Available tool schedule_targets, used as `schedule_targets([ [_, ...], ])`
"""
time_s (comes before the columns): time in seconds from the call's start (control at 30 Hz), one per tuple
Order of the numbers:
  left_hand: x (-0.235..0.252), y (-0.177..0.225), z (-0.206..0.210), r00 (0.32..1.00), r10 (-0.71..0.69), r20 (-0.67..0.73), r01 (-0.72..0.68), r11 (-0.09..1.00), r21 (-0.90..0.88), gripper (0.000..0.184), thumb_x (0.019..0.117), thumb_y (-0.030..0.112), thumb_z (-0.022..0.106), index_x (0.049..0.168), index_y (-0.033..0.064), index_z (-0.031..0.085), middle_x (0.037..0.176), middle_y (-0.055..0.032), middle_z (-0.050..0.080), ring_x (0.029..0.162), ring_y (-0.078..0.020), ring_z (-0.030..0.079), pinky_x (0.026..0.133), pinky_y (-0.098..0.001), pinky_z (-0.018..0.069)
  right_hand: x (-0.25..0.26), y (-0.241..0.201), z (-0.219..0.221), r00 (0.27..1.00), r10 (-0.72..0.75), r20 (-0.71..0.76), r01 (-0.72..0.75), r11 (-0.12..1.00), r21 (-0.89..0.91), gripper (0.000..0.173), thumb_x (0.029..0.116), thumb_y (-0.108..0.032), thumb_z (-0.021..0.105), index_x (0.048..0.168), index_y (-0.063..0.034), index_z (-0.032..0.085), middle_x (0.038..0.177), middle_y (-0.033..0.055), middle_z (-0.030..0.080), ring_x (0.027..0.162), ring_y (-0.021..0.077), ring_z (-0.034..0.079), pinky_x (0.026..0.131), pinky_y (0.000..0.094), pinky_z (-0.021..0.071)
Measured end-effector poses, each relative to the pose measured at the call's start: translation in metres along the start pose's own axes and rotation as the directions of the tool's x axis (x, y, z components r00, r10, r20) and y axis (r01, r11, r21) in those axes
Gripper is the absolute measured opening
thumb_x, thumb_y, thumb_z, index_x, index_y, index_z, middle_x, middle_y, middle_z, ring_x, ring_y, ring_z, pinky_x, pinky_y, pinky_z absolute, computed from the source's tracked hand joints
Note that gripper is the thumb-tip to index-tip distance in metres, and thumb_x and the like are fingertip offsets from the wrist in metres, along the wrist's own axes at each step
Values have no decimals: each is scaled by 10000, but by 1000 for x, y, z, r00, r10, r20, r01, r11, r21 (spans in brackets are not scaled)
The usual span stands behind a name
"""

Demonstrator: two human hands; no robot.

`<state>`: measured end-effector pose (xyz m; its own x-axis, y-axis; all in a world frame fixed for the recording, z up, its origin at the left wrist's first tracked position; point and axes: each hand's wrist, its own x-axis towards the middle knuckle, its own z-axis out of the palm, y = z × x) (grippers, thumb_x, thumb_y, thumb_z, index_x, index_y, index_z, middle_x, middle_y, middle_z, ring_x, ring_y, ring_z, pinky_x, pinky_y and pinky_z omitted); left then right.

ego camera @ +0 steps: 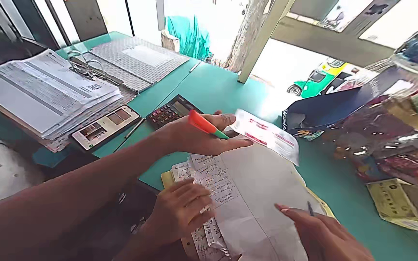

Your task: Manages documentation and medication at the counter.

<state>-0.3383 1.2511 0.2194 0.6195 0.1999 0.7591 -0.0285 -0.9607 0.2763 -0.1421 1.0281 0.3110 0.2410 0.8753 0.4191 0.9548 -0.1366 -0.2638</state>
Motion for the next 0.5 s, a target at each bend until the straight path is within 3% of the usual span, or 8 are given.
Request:
schedule_targets([
  [0.13, -21, 3, 5, 997, 50, -53, -56, 992, -117, 304, 1058, 400, 523, 1001, 151, 687, 1046, 4, 736, 1096, -96, 680, 1067, -288, 486, 15, 20, -35, 996, 53, -67, -66, 976, -210, 266, 1017, -44, 490, 1098, 17, 736, 914, 200, 744, 794, 360, 711, 664, 466, 554],
  [0.23, -30, 3, 8, 997, 48, -62, -57, 988, -144, 274, 1043, 410, 548, 1026, 168, 677, 1105, 17, 723, 1156, -99, 653, 1089, -296, 466, 33, 49, -40, 985, 38, -169, -82, 962, -261, 310, 1031, -192, 491, 1108, -2, 724, 941, 192, 745, 776, 359, 709, 605, 480, 535],
  [0.3, -34, 4, 6, 998, 42, -50, -50, 984, -171, 284, 1034, 432, 553, 1060, 180, 683, 1144, 25, 717, 1204, -100, 628, 1118, -305, 439, 46, 69, -33, 990, 90, -105, -110, 974, -198, 429, 1021, -365, 532, 1207, -15, 694, 1081, 186, 745, 901, 376, 720, 714, 531, 568],
  [0.37, -35, 3, 5, 999, 35, -13, -37, 983, -181, 318, 1030, 474, 539, 1107, 202, 684, 1190, 35, 711, 1248, -99, 603, 1143, -313, 406, 59, 79, -21, 975, 214, 54, -208, 972, -106, 651, 954, -479, 648, 1360, 28, 596, 1241, 254, 682, 1080, 465, 674, 871, 644, 534],
  [0.43, -36, 2, 5, 999, 36, 34, -30, 986, -162, 354, 1017, 520, 536, 1145, 228, 691, 1235, 37, 697, 1276, -95, 581, 1157, -317, 382, 70, 81, -3, 946, 289, 147, -275, 955, -108, 878, 840, -533, 762, 1428, 70, 514, 1265, 317, 639, 1099, 518, 640, 888, 679, 504],
  [0.5, -37, 2, 5, 998, 43, 54, -35, 988, -148, 381, 1006, 550, 540, 1166, 242, 699, 1273, 20, 683, 1311, -98, 554, 1174, -325, 357, 78, 80, 9, 896, 367, 250, -340, 929, -144, 995, 795, -532, 814, 1483, 79, 436, 1290, 325, 619, 1150, 514, 619, 929, 659, 494],
])
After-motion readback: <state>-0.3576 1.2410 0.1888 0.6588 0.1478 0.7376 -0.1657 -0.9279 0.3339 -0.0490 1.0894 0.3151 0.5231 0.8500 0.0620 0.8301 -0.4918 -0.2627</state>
